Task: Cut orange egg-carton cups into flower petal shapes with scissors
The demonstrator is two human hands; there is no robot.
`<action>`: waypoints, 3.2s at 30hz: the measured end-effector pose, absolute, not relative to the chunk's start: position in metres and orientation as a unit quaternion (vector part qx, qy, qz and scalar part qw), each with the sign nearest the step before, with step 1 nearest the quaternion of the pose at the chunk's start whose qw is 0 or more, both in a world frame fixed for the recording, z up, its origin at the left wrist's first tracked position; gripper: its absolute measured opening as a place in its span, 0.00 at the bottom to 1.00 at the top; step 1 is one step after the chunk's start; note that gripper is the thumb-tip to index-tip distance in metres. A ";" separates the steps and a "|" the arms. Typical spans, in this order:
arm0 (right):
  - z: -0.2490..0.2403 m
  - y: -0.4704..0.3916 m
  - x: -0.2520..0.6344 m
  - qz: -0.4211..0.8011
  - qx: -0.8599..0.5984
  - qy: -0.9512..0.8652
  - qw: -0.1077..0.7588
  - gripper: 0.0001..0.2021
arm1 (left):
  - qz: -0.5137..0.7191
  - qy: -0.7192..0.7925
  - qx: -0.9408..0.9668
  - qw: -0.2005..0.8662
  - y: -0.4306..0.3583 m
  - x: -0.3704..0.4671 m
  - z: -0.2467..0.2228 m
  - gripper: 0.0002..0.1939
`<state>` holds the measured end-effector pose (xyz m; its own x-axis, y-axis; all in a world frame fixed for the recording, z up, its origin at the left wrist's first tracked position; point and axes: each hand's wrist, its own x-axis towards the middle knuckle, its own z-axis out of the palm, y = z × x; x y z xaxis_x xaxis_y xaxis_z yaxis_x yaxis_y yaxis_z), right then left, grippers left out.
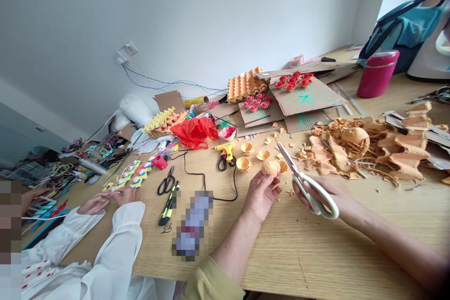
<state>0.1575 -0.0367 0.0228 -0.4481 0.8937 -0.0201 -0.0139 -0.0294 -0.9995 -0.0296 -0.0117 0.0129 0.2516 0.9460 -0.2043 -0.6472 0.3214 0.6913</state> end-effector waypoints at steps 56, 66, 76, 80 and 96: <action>0.006 -0.039 0.160 0.052 -0.422 -0.859 0.286 0.07 | 0.498 0.254 0.270 0.784 -0.014 -0.030 0.009 0.15; 0.007 -0.041 0.161 0.037 -0.400 -0.868 0.293 0.11 | 0.488 0.235 0.297 0.786 -0.011 -0.035 0.008 0.16; 0.003 -0.040 0.157 0.094 -0.411 -0.841 0.340 0.08 | 0.490 0.261 0.317 0.769 -0.009 -0.036 0.013 0.18; 0.006 -0.036 0.156 0.214 -0.461 -0.760 0.406 0.12 | 0.498 0.284 0.308 0.759 -0.010 -0.034 0.012 0.16; 0.024 -0.035 0.151 0.538 -0.433 -0.520 0.503 0.21 | 0.429 0.283 0.486 0.707 -0.021 -0.023 0.008 0.24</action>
<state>0.1512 -0.0349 0.0240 -0.1186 0.9913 0.0575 -0.0904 0.0469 -0.9948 -0.0232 -0.0212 0.0081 0.4710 0.8820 0.0167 -0.3318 0.1596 0.9297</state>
